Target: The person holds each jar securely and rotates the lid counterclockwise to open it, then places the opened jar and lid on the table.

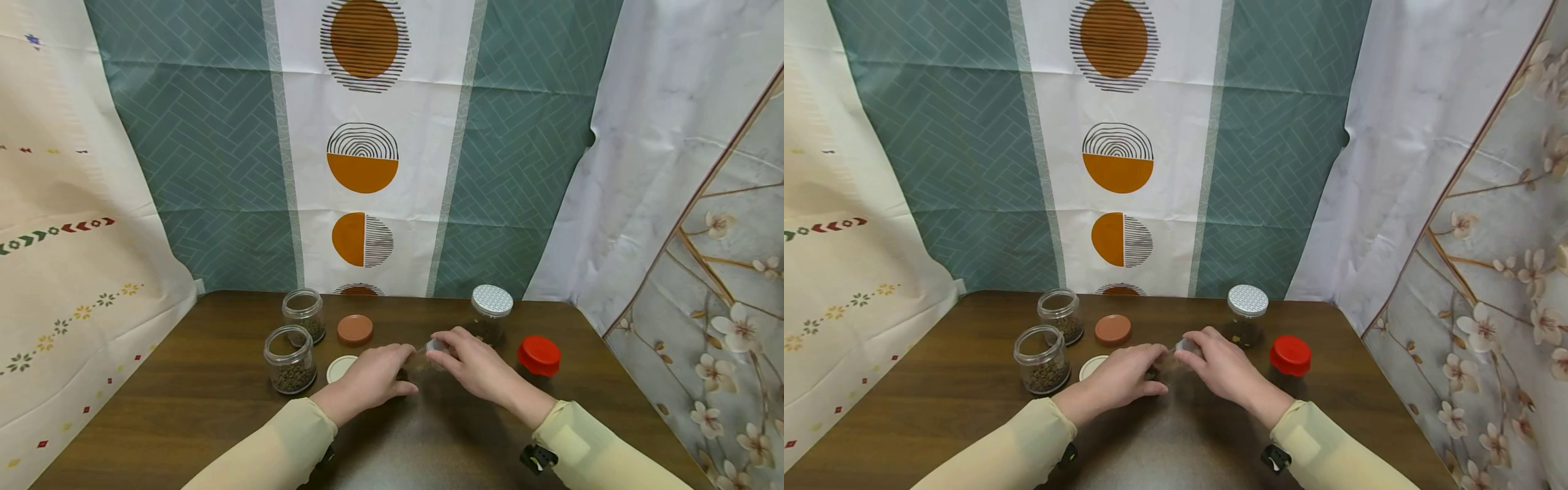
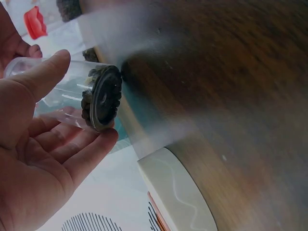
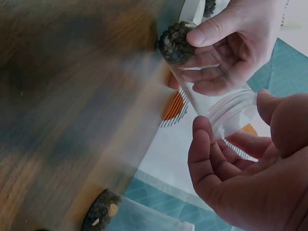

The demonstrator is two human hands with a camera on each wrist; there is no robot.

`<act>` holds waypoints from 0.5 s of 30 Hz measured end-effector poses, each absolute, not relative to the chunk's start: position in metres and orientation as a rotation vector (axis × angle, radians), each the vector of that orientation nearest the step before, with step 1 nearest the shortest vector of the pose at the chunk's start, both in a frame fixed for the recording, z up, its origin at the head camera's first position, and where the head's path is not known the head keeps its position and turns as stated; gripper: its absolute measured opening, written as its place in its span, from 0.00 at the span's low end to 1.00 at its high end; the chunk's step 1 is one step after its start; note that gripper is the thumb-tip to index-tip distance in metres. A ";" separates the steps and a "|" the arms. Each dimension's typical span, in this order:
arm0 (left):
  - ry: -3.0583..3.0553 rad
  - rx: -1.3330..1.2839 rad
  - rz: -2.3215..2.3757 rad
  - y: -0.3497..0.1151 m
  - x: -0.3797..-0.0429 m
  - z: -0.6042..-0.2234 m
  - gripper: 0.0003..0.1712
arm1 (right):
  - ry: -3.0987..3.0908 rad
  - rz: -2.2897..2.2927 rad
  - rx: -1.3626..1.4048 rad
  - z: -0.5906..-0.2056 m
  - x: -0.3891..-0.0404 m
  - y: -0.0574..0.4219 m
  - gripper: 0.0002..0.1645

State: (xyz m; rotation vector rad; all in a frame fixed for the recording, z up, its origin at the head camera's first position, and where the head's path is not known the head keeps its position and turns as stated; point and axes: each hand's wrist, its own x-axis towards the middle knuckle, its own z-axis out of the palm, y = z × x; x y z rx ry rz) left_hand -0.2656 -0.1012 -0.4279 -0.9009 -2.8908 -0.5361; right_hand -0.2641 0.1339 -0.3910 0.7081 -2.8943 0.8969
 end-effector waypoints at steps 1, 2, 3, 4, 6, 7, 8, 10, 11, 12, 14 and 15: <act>-2.887 -0.909 -0.533 -0.101 -0.265 -0.428 0.34 | -2.894 0.884 0.722 -0.391 -0.264 0.135 0.26; -2.882 -0.918 -0.529 -0.101 -0.265 -0.427 0.33 | -2.892 0.872 0.737 -0.391 -0.264 0.136 0.25; -2.879 -0.926 -0.528 -0.100 -0.265 -0.427 0.33 | -2.885 0.861 0.763 -0.391 -0.264 0.137 0.25; -2.875 -0.935 -0.526 -0.100 -0.265 -0.427 0.33 | -2.877 0.847 0.795 -0.391 -0.264 0.139 0.24; -2.872 -0.944 -0.525 -0.100 -0.265 -0.427 0.32 | -2.855 0.821 0.867 -0.391 -0.263 0.142 0.24; -2.873 -0.945 -0.523 -0.100 -0.265 -0.427 0.32 | -2.842 0.809 0.903 -0.391 -0.263 0.143 0.25; -2.874 -0.946 -0.522 -0.100 -0.265 -0.427 0.32 | -2.826 0.799 0.943 -0.391 -0.263 0.144 0.25; -2.875 -0.946 -0.518 -0.100 -0.265 -0.428 0.32 | -2.801 0.780 1.012 -0.391 -0.262 0.147 0.26; -2.874 -0.947 -0.515 -0.100 -0.265 -0.428 0.33 | -2.790 0.778 1.036 -0.390 -0.262 0.148 0.26; -2.872 -0.948 -0.511 -0.100 -0.265 -0.428 0.32 | -2.780 0.779 1.057 -0.390 -0.261 0.148 0.26; -2.864 -0.950 -0.504 -0.100 -0.264 -0.429 0.32 | -2.767 0.793 1.085 -0.389 -0.260 0.150 0.26; -2.860 -0.951 -0.499 -0.100 -0.264 -0.429 0.32 | -2.761 0.800 1.096 -0.388 -0.260 0.150 0.27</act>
